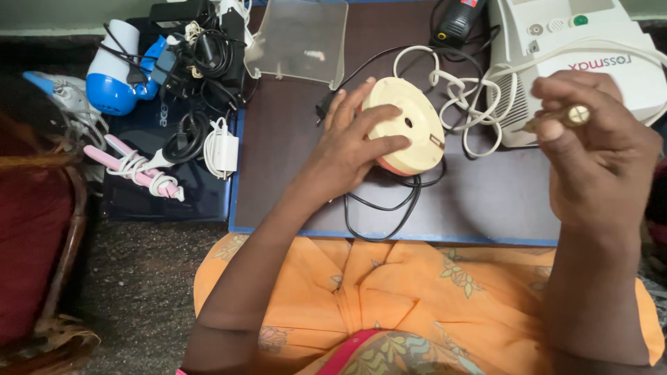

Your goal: The person uses a screwdriver to tighten screws on the back of a circular electrical cable reel. They then wind the black power cord around the reel and place the reel on the table.

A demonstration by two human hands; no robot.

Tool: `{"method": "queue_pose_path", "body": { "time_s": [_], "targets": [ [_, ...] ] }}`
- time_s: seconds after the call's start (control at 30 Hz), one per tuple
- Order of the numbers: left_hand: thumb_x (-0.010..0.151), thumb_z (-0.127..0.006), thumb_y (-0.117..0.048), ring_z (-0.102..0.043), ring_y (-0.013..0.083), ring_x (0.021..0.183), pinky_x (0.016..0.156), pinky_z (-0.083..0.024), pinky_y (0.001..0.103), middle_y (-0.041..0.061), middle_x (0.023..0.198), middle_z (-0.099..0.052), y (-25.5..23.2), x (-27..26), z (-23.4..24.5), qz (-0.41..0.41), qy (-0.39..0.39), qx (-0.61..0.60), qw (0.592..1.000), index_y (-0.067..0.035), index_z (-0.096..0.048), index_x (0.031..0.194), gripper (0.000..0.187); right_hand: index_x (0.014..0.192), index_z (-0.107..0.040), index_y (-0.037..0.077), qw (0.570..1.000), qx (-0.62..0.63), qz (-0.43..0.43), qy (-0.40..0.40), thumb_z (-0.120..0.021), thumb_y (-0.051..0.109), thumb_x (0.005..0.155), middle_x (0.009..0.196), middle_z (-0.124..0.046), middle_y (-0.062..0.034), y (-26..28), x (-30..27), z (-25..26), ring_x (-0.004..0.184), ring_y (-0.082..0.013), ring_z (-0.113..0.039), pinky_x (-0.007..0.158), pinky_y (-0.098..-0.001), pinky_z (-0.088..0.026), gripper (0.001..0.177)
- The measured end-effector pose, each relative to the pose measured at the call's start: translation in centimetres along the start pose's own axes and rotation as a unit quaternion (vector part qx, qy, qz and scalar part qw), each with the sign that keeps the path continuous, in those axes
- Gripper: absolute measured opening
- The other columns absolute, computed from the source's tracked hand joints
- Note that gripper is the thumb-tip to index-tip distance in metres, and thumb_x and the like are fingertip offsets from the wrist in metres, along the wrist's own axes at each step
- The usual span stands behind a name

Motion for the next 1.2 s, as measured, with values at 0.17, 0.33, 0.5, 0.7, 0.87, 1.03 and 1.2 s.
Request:
{"method": "queue_pose_path", "body": {
  "time_s": [0.17,0.33,0.5,0.7,0.87,1.03,1.2],
  "targets": [
    [0.085,-0.075,0.003,-0.034,0.0379,0.152,0.120,-0.042,0.050,0.005,0.149,-0.052,0.9,-0.2,-0.2,0.014,0.019,-0.043,0.999,-0.025,-0.074,0.120,0.045,0.128,-0.067,-0.002,0.998,0.046,-0.028,0.025,-0.073,0.003,0.103,0.110,-0.070,-0.0089,-0.7,0.6,0.0,0.099,-0.0122,-0.066,0.093,-0.0244,-0.055,0.026],
    [0.085,-0.072,0.009,-0.039,0.0392,0.151,0.111,-0.052,0.041,0.009,0.149,-0.051,2.2,-0.3,-0.1,0.035,0.022,-0.047,0.998,-0.023,-0.073,0.118,0.046,0.125,-0.067,-0.004,0.997,0.035,-0.071,0.018,-0.071,-0.006,0.099,0.109,-0.071,-0.0100,-1.1,1.0,-0.1,0.097,-0.0139,-0.071,0.089,-0.0252,-0.059,0.027],
    [0.084,-0.070,0.011,-0.041,0.0381,0.150,0.114,-0.050,0.043,0.010,0.147,-0.051,3.3,-0.6,0.1,0.054,0.015,-0.042,0.998,-0.020,-0.073,0.117,0.045,0.119,-0.066,-0.005,0.992,-0.014,-0.122,-0.011,-0.070,-0.010,0.094,0.109,-0.071,-0.0099,-2.6,1.6,-0.2,0.101,-0.0148,-0.071,0.092,-0.0271,-0.061,0.026],
    [0.083,-0.062,0.019,-0.039,0.0368,0.153,0.119,-0.048,0.044,0.010,0.150,-0.048,4.7,-1.1,0.1,0.073,0.018,-0.065,0.995,-0.017,-0.072,0.118,0.051,0.122,-0.065,-0.008,0.992,0.011,-0.125,0.032,-0.069,-0.012,0.103,0.112,-0.073,-0.0155,-4.9,1.9,-0.3,0.101,-0.0173,-0.073,0.097,-0.0308,-0.062,0.020],
    [0.084,-0.061,0.021,-0.037,0.0374,0.155,0.119,-0.048,0.042,0.010,0.151,-0.047,5.1,-1.2,0.1,0.084,0.022,-0.089,0.992,-0.016,-0.070,0.119,0.052,0.121,-0.064,-0.008,0.990,0.005,-0.131,0.052,-0.069,-0.012,0.102,0.112,-0.073,-0.0169,-6.1,1.8,-0.5,0.104,-0.0198,-0.074,0.093,-0.0303,-0.062,0.020],
    [0.086,-0.061,0.020,-0.036,0.0371,0.156,0.122,-0.047,0.043,0.009,0.152,-0.046,5.2,-1.3,0.1,0.081,0.016,-0.102,0.991,-0.016,-0.070,0.119,0.050,0.121,-0.065,-0.008,0.989,-0.019,-0.137,0.059,-0.070,-0.012,0.102,0.112,-0.073,-0.0175,-6.9,1.6,-0.6,0.102,-0.0197,-0.073,0.089,-0.0288,-0.059,0.021],
    [0.087,-0.060,0.021,-0.036,0.0366,0.156,0.125,-0.045,0.044,0.009,0.153,-0.046,5.1,-1.3,0.1,0.085,0.023,-0.104,0.991,-0.016,-0.071,0.120,0.052,0.121,-0.065,-0.008,0.989,-0.025,-0.123,0.072,-0.070,-0.012,0.102,0.117,-0.073,-0.0182,-6.7,1.7,-0.7,0.111,-0.0223,-0.074,0.098,-0.0307,-0.062,0.020]
  ]
}}
Point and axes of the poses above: each hand's wrist, its own x-axis towards the middle knuckle, its own z-axis out of the back of the hand, y = z × x, the point moved 5 cm from there along x, towards the middle knuckle
